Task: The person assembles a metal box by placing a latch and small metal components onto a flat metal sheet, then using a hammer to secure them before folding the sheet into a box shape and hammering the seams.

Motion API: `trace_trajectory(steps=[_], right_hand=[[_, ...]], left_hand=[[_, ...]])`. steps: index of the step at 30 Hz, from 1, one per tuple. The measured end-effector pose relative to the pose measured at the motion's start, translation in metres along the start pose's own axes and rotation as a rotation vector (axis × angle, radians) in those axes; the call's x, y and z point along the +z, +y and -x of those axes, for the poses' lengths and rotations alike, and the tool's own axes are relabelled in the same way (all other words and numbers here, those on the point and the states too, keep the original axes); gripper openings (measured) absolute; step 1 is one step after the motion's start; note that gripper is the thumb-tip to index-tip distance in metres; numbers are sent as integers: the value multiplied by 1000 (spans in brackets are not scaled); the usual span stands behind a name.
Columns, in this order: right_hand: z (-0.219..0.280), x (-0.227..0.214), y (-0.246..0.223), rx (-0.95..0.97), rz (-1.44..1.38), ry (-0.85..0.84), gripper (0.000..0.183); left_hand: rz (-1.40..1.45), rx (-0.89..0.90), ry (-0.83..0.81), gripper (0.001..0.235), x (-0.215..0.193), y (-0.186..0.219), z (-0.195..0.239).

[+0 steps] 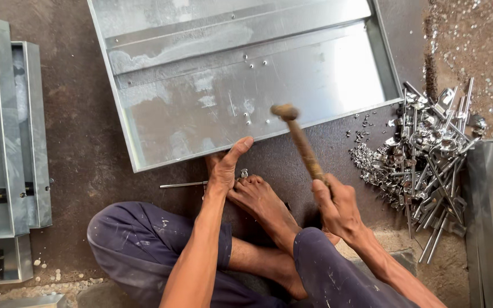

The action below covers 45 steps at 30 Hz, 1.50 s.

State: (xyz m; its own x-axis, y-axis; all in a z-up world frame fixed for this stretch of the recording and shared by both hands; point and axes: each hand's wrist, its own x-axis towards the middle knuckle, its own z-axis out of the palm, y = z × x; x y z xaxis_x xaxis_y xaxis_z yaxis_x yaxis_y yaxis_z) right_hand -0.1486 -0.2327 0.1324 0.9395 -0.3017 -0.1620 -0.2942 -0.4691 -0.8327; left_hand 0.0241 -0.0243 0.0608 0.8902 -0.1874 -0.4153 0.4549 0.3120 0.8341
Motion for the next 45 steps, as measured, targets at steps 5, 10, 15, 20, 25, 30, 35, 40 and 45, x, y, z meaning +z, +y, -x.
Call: trace_trajectory(steps=[5, 10, 15, 20, 25, 30, 35, 40, 45], right_hand=[[-5, 6, -2, -4, 30, 26, 35], [-10, 3, -7, -88, 23, 104, 42], [-11, 1, -6, 135, 88, -45, 38], [1, -3, 59, -548, 139, 252, 26], [0, -2, 37, 77, 118, -16, 27], [7, -15, 71, -492, 97, 273, 29], [-3, 3, 70, -74, 353, -27, 32], [31, -51, 109, 197, 571, -14, 28], [28, -64, 136, -78, 765, 30, 33]], left_hand=[[-3, -12, -3, 62, -1, -3, -1], [26, 38, 5, 69, 1, -10, -3], [-29, 5, 7, 66, -1, -7, -7], [22, 43, 15, 62, -6, -25, -4], [-38, 47, 5, 64, -1, -14, -10], [-29, 46, 19, 72, -9, -23, -5], [-147, 124, 100, 74, 3, -10, -18], [-182, 5, 314, 57, 42, -2, 17], [-610, 54, -234, 30, 112, -13, 78]])
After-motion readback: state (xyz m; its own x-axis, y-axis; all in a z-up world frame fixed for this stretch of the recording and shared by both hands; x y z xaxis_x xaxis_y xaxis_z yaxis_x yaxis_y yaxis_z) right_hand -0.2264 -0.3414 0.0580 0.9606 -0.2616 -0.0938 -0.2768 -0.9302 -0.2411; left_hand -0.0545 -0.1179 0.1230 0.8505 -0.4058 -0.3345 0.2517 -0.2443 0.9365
